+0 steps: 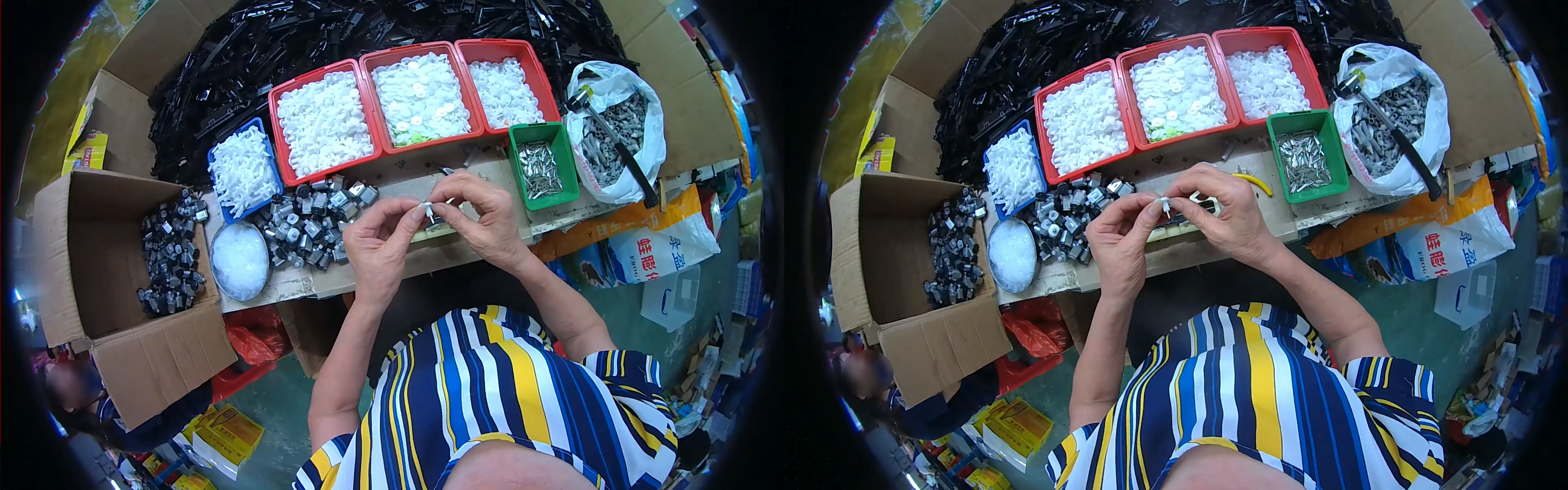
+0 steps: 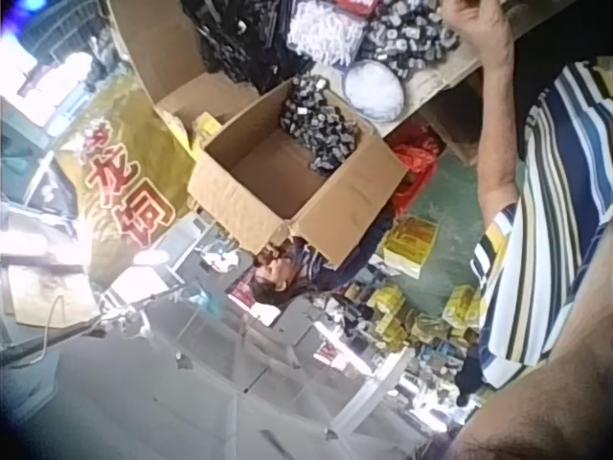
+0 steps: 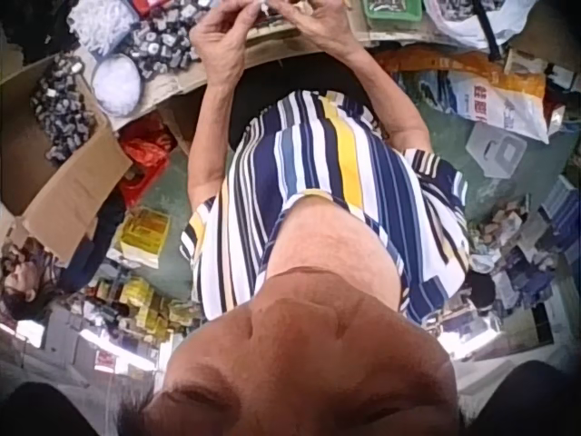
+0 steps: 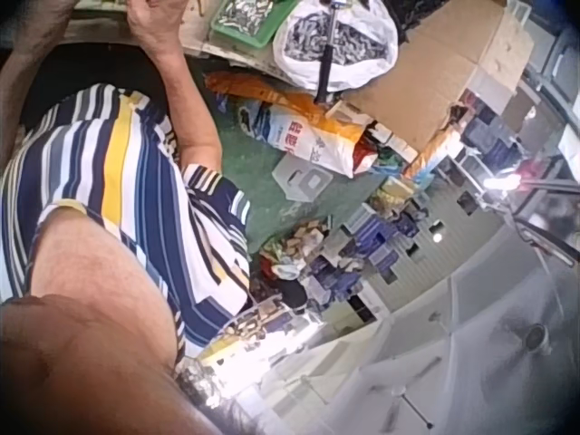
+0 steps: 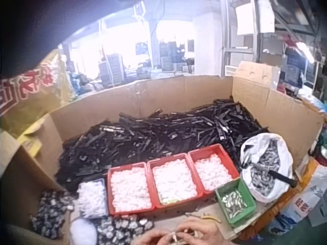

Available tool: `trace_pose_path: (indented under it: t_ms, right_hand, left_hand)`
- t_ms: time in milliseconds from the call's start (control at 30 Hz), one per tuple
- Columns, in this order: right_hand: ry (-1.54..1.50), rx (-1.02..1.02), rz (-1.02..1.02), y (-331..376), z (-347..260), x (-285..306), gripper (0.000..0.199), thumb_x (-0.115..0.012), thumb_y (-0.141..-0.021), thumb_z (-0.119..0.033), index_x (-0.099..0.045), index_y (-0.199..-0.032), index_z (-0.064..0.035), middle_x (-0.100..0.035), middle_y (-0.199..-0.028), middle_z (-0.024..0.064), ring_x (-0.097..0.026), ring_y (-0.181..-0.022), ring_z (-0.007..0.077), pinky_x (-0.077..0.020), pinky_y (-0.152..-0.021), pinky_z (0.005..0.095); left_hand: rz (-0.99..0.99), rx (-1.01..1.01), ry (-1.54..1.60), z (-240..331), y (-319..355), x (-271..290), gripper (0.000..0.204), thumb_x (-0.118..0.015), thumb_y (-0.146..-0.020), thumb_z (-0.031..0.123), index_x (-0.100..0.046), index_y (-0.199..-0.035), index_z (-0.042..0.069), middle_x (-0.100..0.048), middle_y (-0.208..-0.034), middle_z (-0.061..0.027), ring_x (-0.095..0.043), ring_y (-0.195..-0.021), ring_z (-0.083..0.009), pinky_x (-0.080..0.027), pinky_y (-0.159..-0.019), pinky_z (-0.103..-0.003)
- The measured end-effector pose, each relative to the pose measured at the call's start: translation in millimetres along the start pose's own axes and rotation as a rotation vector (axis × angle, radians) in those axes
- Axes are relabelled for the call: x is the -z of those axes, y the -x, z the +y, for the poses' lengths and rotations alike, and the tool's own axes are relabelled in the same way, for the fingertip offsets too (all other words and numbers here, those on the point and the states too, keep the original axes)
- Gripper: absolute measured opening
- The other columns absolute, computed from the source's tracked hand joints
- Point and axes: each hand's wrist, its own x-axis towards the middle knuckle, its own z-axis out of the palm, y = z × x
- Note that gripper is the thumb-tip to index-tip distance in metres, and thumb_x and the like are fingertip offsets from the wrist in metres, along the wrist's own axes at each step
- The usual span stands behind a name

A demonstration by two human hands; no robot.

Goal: The person assembles small padlocks at a workbench. They pick up a lock body, insert a white plastic component, and use pliers to secure a metal pin. The finished locks are placed into a cardboard box. The process is repeated continuously with components organized in red and green bins.

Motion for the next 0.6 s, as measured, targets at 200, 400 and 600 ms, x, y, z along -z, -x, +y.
trace_pose_path:
  t_ms: [200, 400, 600]
  right_hand:
    - [0.118, 0.177, 0.008, 1, 0, -6, 0.013, -0.070, -0.083, 0.005, -0.067, -0.095, 0.0017, -0.067, -0.090, 0.0108, -0.067, -0.084, 0.0221, -0.0523, -0.072, 0.0312]
    - [0.106, 0.199, 0.002, 5, 2, -15, 0.014, -0.070, -0.082, 0.006, -0.067, -0.094, 0.0005, -0.067, -0.090, 0.0117, -0.068, -0.082, 0.0251, -0.0532, -0.069, 0.0330]
    - [0.095, 0.226, -0.033, 5, 8, -20, 0.014, -0.072, -0.080, 0.004, -0.067, -0.093, 0.0003, -0.066, -0.088, 0.0110, -0.067, -0.078, 0.0260, -0.0523, -0.066, 0.0341]
  left_hand:
    - [-0.072, -0.019, -0.002, 3, 10, 8, 0.026, -0.078, -0.084, -0.002, -0.072, -0.109, -0.003, -0.069, -0.106, -0.0078, -0.067, -0.095, -0.0127, -0.056, -0.081, -0.025]
    - [-0.112, -0.079, -0.210, -3, 13, 21, 0.032, -0.079, -0.079, -0.006, -0.071, -0.110, -0.003, -0.067, -0.110, -0.0112, -0.065, -0.099, -0.0153, -0.054, -0.086, -0.027]
    - [-0.046, -0.134, -0.323, -6, 17, 25, 0.030, -0.081, -0.077, -0.001, -0.075, -0.106, 0.001, -0.070, -0.104, -0.0086, -0.065, -0.088, -0.0136, -0.052, -0.077, -0.026]
